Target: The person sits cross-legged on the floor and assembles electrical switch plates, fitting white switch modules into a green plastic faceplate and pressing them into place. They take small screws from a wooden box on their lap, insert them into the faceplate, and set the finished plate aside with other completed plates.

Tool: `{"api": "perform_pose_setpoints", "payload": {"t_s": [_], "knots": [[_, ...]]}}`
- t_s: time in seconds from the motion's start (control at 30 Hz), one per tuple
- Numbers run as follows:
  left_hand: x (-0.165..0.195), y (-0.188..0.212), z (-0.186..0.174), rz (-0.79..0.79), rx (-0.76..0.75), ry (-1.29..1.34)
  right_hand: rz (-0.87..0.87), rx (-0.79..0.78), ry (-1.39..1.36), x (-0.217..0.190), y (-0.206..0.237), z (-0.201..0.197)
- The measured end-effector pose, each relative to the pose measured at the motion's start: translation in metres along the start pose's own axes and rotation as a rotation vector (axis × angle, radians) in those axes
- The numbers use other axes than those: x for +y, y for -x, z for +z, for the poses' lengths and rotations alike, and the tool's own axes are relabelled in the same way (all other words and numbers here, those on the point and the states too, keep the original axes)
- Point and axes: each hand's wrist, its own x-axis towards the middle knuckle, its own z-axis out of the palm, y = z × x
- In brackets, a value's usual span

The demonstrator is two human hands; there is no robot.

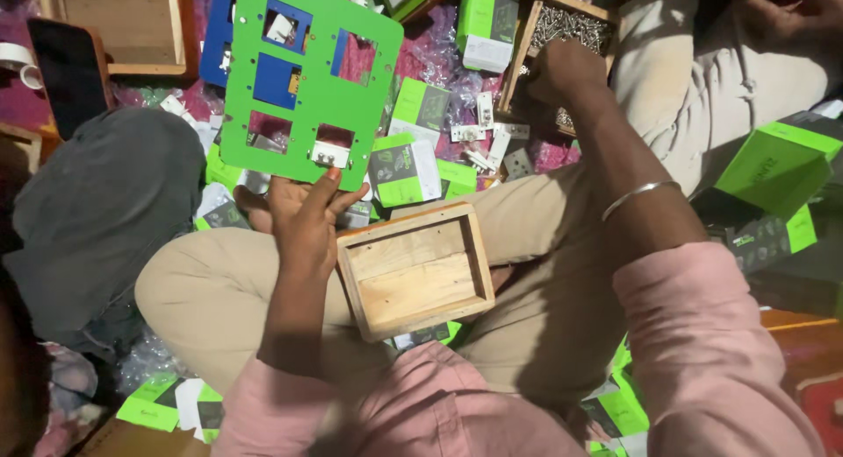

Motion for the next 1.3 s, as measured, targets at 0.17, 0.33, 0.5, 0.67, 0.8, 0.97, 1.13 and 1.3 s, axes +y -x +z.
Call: {"api": "perform_pose_setpoints", "payload": {"t_s": [0.17,0.33,0.5,0.67,0.8,0.97,1.13,1.3], "knots": [[-0.003,0.001,-0.001,0.01,-0.008,-0.034,-0.048,0.025,0.06,-0.008,0.003,0.003],[-0.002,0.0,0.001,0.0,0.002,-0.046,-0.033,0.018,0.06,-0.011,0.001,0.006],[-0.001,0.001,0.003,0.016,-0.018,-0.055,-0.063,0.01,0.085,-0.013,-0.002,0.006],[0.001,0.002,0.004,-0.022,-0.025,-0.037,-0.019,0.064,-0.062,-0.014,0.008,-0.012],[-0.004,0.001,0.008,-0.027,-0.059,-0.046,-0.056,0.241,-0.419,-0.014,0.029,-0.042],[-0.019,-0.004,0.008,0.034,-0.106,-0.041,-0.442,0.368,-0.965,-0.077,0.092,-0.042],[-0.036,-0.004,0.001,0.037,-0.119,-0.172,-0.741,0.244,-0.882,-0.166,0.145,-0.029],[-0.039,-0.003,0.002,0.261,-0.192,-0.311,-0.93,0.382,-0.683,-0.198,0.151,-0.042]]}}
